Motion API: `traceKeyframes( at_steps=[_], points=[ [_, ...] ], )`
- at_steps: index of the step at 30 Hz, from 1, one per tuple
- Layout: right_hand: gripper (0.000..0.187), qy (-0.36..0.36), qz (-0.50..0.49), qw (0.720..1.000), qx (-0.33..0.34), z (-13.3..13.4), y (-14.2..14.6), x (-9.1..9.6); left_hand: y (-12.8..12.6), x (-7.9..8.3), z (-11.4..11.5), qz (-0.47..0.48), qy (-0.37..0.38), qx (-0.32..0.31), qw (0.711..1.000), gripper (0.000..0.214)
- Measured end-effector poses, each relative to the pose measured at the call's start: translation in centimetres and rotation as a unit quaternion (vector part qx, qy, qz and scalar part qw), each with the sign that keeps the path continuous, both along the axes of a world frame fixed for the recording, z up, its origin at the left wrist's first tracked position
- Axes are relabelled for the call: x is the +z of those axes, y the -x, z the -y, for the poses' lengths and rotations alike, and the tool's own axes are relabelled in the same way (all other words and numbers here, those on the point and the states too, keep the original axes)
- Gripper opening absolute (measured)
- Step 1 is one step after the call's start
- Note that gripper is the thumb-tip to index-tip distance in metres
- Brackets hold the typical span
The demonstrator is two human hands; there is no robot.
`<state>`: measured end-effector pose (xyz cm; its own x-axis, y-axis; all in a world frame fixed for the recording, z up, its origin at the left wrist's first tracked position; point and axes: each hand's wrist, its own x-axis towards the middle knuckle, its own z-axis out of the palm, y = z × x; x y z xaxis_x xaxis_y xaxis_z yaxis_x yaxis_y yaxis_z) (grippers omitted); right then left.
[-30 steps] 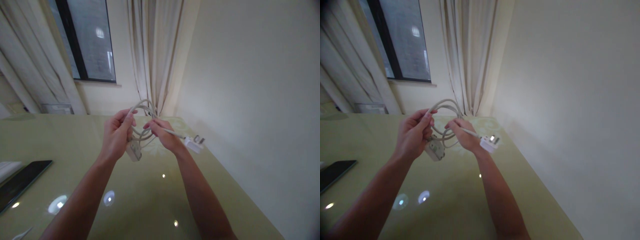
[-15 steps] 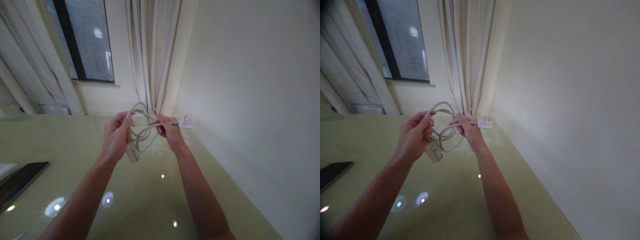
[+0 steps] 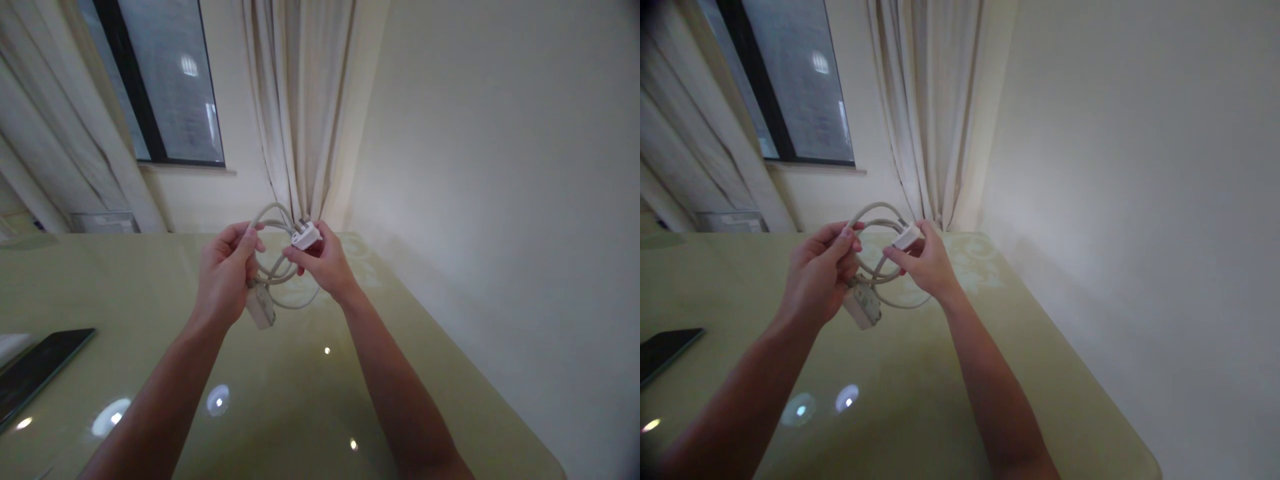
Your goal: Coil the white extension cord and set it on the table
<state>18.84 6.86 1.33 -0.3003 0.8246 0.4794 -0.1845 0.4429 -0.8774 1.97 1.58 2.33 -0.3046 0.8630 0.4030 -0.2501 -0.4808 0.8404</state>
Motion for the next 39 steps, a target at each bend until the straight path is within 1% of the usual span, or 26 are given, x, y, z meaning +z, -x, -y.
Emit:
traceKeyframes(
  at_steps=[1,3,7,9,11,14,17,18,19,20,21,22,23,24,25,26,27,30,32,35,36,37,39],
  points=[
    [0.055,-0.015,0.026,0.999,-0.017,-0.1,0.1,-0.2,-0.1,0.0,0.0,0.002,-0.002,0.001,1.000,0.025],
    [0.052,-0.041,0.090,0.995,-0.029,0.0,0.3,-0.5,-0.2,0.1,0.1,0.003,-0.007,0.005,1.000,0.024],
    [0.038,-0.076,0.197,0.977,-0.008,0.7,0.4,-0.4,-0.3,0.1,0.2,0.009,-0.010,0.007,1.000,0.022],
    [0.037,-0.094,0.232,0.968,-0.006,1.1,0.6,-0.4,-0.3,0.1,0.4,-0.003,-0.013,0.002,1.000,0.022],
    [0.040,-0.097,0.252,0.963,0.003,1.3,0.8,-0.5,-0.2,0.0,0.5,-0.033,-0.021,0.000,0.999,0.024],
    [0.045,-0.070,0.251,0.965,0.040,1.0,0.7,-0.8,0.1,-0.1,0.6,-0.074,-0.033,0.007,0.997,0.025],
    [0.051,0.005,0.205,0.972,0.112,0.5,0.3,-0.9,0.4,-0.2,0.4,-0.082,-0.039,0.012,0.996,0.024],
    [0.054,0.028,0.189,0.973,0.126,0.4,0.3,-0.9,0.5,-0.2,0.4,-0.083,-0.042,0.015,0.996,0.024],
    [0.055,0.040,0.181,0.975,0.119,0.3,0.3,-0.8,0.5,-0.2,0.4,-0.085,-0.046,0.019,0.995,0.024],
    [0.054,0.034,0.186,0.978,0.088,0.4,0.4,-0.8,0.4,-0.2,0.4,-0.085,-0.050,0.023,0.995,0.024],
    [0.050,0.012,0.205,0.978,0.035,0.5,0.5,-0.8,0.3,-0.2,0.5,-0.086,-0.055,0.028,0.994,0.024],
    [0.048,-0.021,0.232,0.972,-0.028,0.6,0.7,-0.8,0.2,-0.2,0.5,-0.089,-0.062,0.036,0.994,0.024],
    [0.048,-0.055,0.262,0.960,-0.088,0.8,1.0,-0.7,0.1,-0.2,0.6,-0.093,-0.067,0.044,0.992,0.024],
    [0.050,-0.083,0.289,0.945,-0.131,1.0,1.2,-0.6,0.0,-0.2,0.7,-0.097,-0.072,0.053,0.991,0.024],
    [0.053,-0.100,0.310,0.933,-0.153,1.2,1.3,-0.6,-0.1,-0.2,0.7,-0.102,-0.076,0.060,0.990,0.024],
    [0.054,-0.106,0.321,0.929,-0.153,1.4,1.5,-0.5,-0.1,-0.2,0.8,-0.107,-0.079,0.068,0.989,0.023],
    [0.054,-0.107,0.322,0.930,-0.139,1.5,1.5,-0.5,-0.1,-0.3,0.8,-0.112,-0.082,0.075,0.987,0.023],
    [0.051,-0.108,0.298,0.946,-0.073,1.3,1.5,-0.5,0.2,-0.4,0.7,-0.132,-0.092,0.109,0.981,0.024],
    [0.049,-0.113,0.280,0.951,-0.057,1.1,1.5,-0.7,0.4,-0.4,0.5,-0.160,-0.102,0.162,0.968,0.023],
    [0.042,-0.110,0.264,0.956,-0.065,0.8,1.6,-1.1,0.7,-0.5,0.1,-0.209,-0.104,0.244,0.941,0.020],
    [0.039,-0.107,0.261,0.957,-0.072,0.8,1.6,-1.1,0.8,-0.5,-0.1,-0.217,-0.100,0.253,0.938,0.020],
    [0.036,-0.106,0.260,0.956,-0.079,0.8,1.6,-1.1,0.9,-0.6,-0.3,-0.215,-0.091,0.246,0.941,0.020],
    [0.030,-0.112,0.263,0.954,-0.089,1.1,1.5,-1.0,1.3,-0.7,-0.8,-0.179,-0.064,0.201,0.961,0.023]
  ],
)
